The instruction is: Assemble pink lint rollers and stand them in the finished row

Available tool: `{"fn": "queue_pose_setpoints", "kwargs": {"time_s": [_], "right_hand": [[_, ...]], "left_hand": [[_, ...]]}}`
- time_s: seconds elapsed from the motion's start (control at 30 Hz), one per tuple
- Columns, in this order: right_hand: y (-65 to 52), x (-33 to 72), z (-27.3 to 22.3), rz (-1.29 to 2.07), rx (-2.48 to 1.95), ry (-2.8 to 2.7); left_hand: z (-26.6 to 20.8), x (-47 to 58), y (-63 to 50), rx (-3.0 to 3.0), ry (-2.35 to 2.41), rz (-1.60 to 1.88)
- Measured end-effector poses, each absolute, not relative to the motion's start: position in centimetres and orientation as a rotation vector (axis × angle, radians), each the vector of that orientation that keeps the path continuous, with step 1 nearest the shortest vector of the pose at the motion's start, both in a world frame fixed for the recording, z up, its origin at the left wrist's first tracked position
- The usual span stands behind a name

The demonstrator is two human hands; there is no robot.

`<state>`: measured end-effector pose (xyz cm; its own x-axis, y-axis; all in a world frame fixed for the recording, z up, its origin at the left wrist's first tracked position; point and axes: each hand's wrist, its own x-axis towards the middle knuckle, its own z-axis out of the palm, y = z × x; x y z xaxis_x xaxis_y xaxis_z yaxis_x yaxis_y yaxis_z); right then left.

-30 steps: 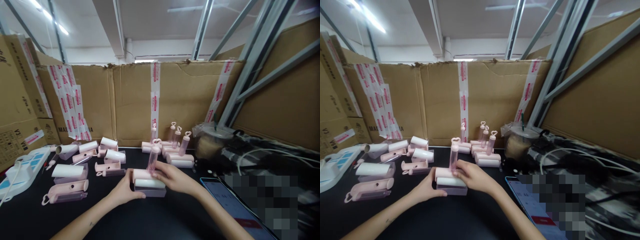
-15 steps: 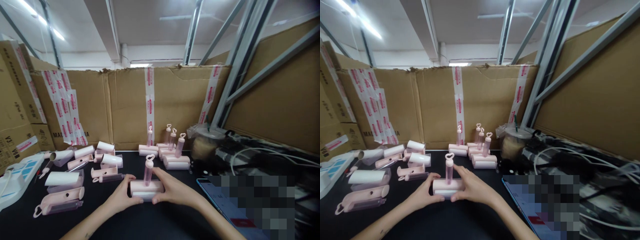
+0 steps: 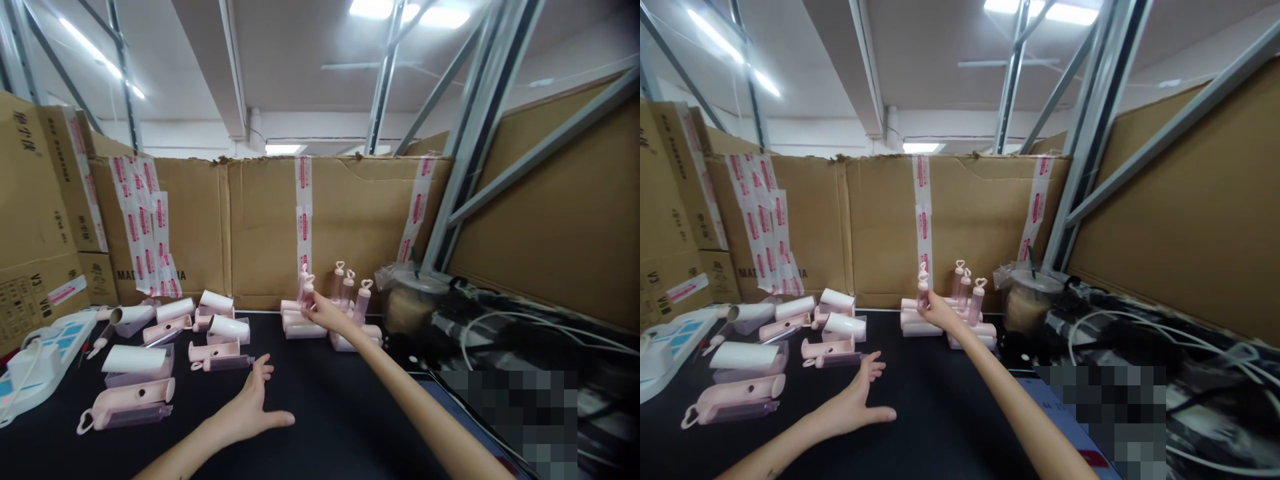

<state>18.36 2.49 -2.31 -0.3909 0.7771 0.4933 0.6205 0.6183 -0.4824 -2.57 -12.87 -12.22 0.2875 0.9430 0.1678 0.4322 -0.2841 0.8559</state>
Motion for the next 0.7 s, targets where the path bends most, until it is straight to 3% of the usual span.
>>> {"fn": "queue_pose_setpoints", "kwargs": {"time_s": [0.4,0.6,0.7], "right_hand": [[1.7,17.2,-2.5,-0.006,-1.08,-1.998],[-5.7,10.8,-5.8,0.043,-0.724,-2.47],[-7.7,7.9,-7.8,0.037,-0.712,-2.59]], "left_hand": [[-11.1,-2.8,-13.7,2.03,1.221,0.882],[-6.9,-3.0,-15.4,2.133,0.885,0.679],[-4.8,-4.8,-15.2,2.229,1.083,0.87]]}}
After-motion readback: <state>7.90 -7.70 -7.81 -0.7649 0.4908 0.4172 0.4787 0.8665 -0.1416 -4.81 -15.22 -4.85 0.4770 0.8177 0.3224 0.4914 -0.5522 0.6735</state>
